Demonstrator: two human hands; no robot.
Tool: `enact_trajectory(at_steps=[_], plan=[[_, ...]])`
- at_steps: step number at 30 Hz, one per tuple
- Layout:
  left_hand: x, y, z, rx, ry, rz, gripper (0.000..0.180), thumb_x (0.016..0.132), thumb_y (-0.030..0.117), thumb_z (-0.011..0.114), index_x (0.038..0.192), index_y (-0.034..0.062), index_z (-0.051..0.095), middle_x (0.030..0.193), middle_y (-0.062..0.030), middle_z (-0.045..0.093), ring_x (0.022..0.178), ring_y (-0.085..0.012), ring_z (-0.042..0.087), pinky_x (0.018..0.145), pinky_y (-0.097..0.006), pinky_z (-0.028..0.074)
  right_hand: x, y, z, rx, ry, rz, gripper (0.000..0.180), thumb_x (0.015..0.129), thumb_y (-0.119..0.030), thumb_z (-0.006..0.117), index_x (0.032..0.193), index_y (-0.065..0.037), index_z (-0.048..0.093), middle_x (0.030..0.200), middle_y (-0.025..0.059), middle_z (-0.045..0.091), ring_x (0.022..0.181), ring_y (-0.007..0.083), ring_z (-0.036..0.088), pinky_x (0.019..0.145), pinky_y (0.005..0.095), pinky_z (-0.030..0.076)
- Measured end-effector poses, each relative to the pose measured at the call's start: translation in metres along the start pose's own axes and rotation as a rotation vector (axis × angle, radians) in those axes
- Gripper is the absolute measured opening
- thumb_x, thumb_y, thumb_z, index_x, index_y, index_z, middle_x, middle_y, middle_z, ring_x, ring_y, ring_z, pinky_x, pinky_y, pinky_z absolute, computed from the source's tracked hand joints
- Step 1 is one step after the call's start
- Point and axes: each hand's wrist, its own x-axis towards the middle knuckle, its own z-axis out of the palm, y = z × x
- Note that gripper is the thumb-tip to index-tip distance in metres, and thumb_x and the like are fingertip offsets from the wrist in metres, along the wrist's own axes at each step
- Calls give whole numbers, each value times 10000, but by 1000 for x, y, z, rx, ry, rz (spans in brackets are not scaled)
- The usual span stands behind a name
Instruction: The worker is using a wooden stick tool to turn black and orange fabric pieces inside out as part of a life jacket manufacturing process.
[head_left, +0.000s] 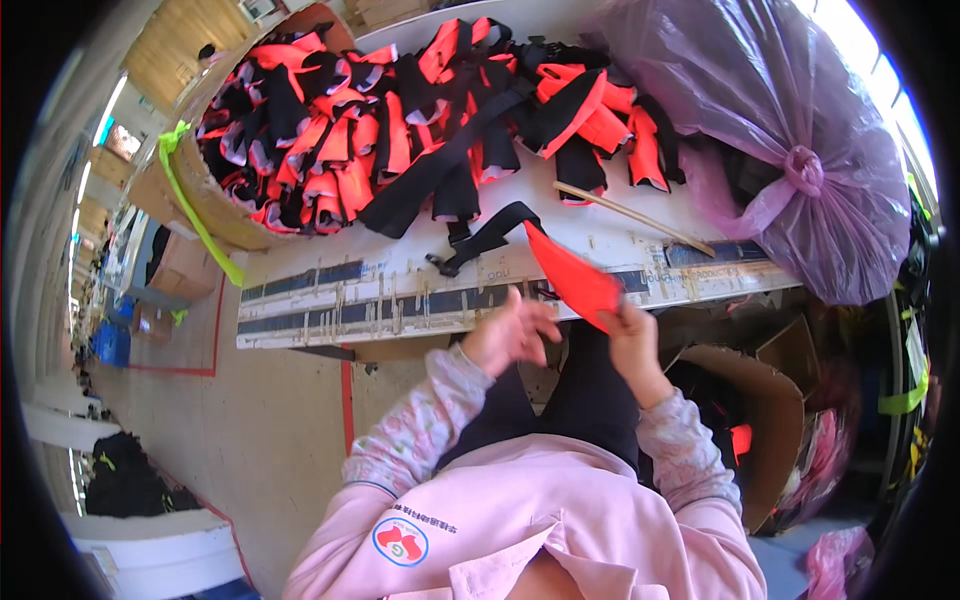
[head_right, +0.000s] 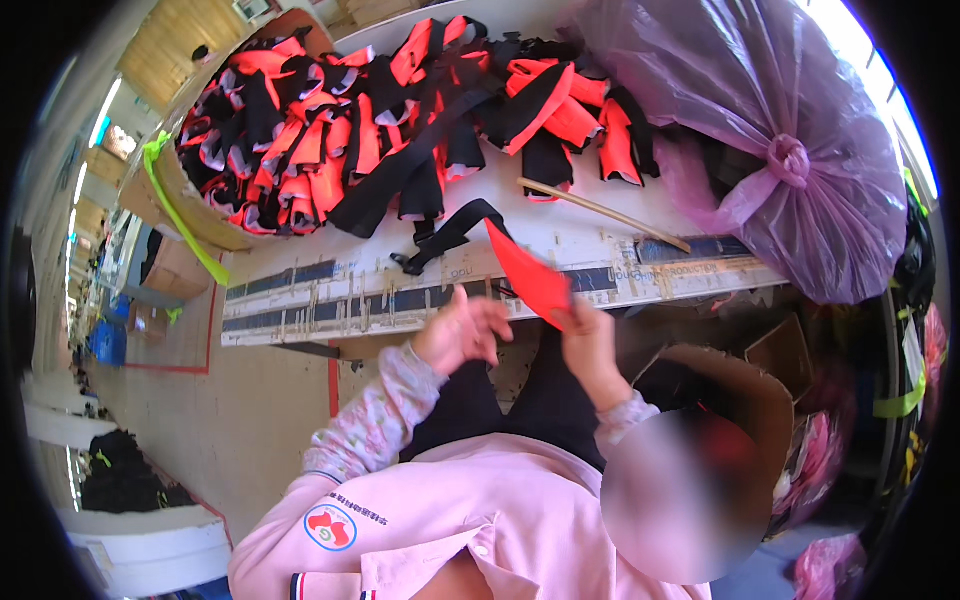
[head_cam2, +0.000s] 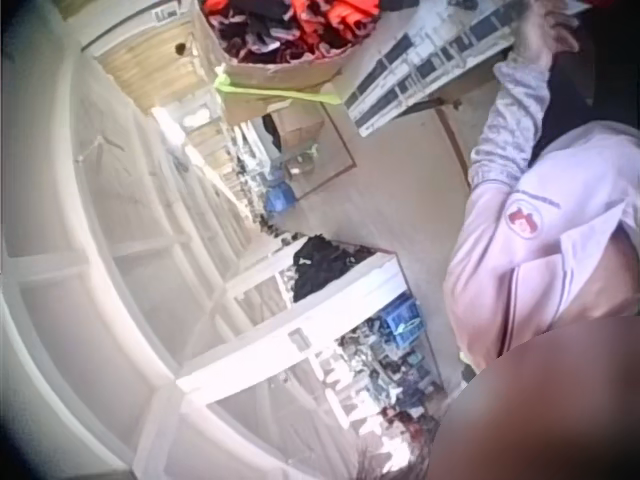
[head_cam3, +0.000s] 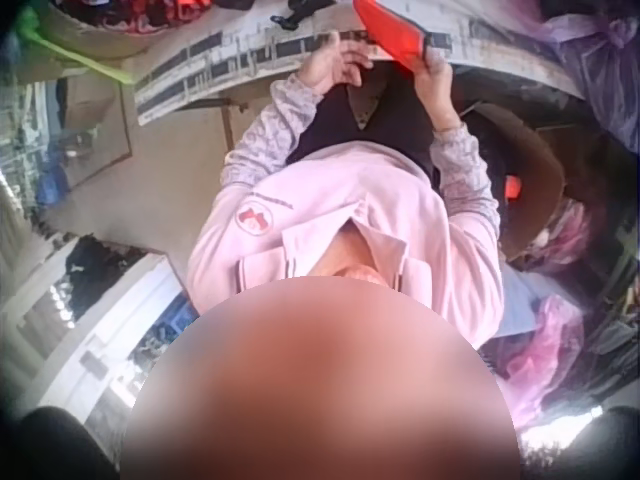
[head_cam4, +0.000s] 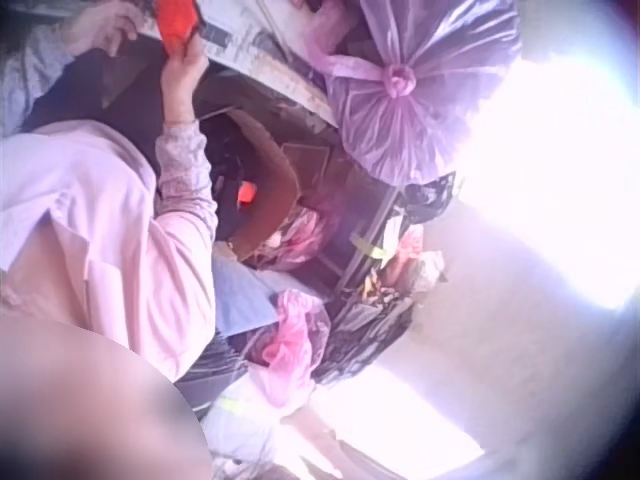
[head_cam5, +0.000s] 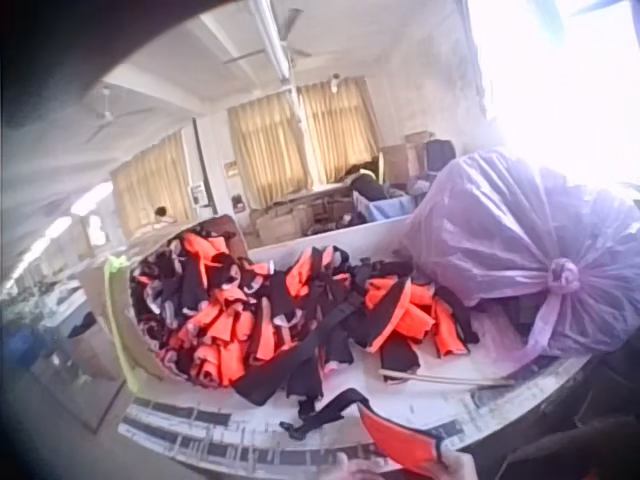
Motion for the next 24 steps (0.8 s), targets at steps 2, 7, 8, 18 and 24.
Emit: enact_trajectory(at_steps=[2, 7, 8, 18, 24], plan=[[6, 21, -28, 203, 358, 68, 583, 907, 528, 382, 1258, 66, 426, 1197, -106, 492, 823, -194, 606, 707, -336, 506, -5, -7, -14, 604, 47, 311, 254, 860, 23, 483, 1101, 49, 560, 1049, 74, 617, 967, 169, 597, 851, 283, 456], [32, 97, -57, 485, 717, 401, 738, 829, 477, 574, 1387, 104, 266, 1297, -127, 406, 1190, -236, 395, 978, -373, 300, -49, 7, -24, 1062, 44, 661, 400, 888, -101, 479, 1275, -33, 406, 1240, 102, 523, 1102, 228, 543, 908, 386, 451], [37, 105, -56, 510, 641, 493, 707, 848, 433, 571, 1378, 71, 275, 1318, -137, 390, 1219, -234, 370, 1003, -353, 277, -58, 14, -19, 1096, 77, 701, 415, 866, -123, 520, 1267, -78, 421, 1221, 66, 541, 1091, 220, 547, 900, 399, 456], [15, -9, -13, 341, 627, 737, 554, 919, 402, 468, 1293, 2, 392, 1286, -104, 438, 1218, -174, 381, 1038, -307, 257, -87, 51, 3, 1475, 144, 797, 407, 814, -30, 547, 1203, -129, 477, 1147, 16, 577, 1024, 161, 572, 883, 328, 477], [11, -27, 31, -350, 298, 479, 441, 887, 322, 551, 1202, 24, 470, 1182, -87, 530, 1099, -190, 511, 950, -349, 394, -72, 33, 21, 1110, -105, 748, 304, 878, -134, 532, 1171, -61, 506, 1096, 73, 605, 969, 216, 606, 828, 356, 507]])
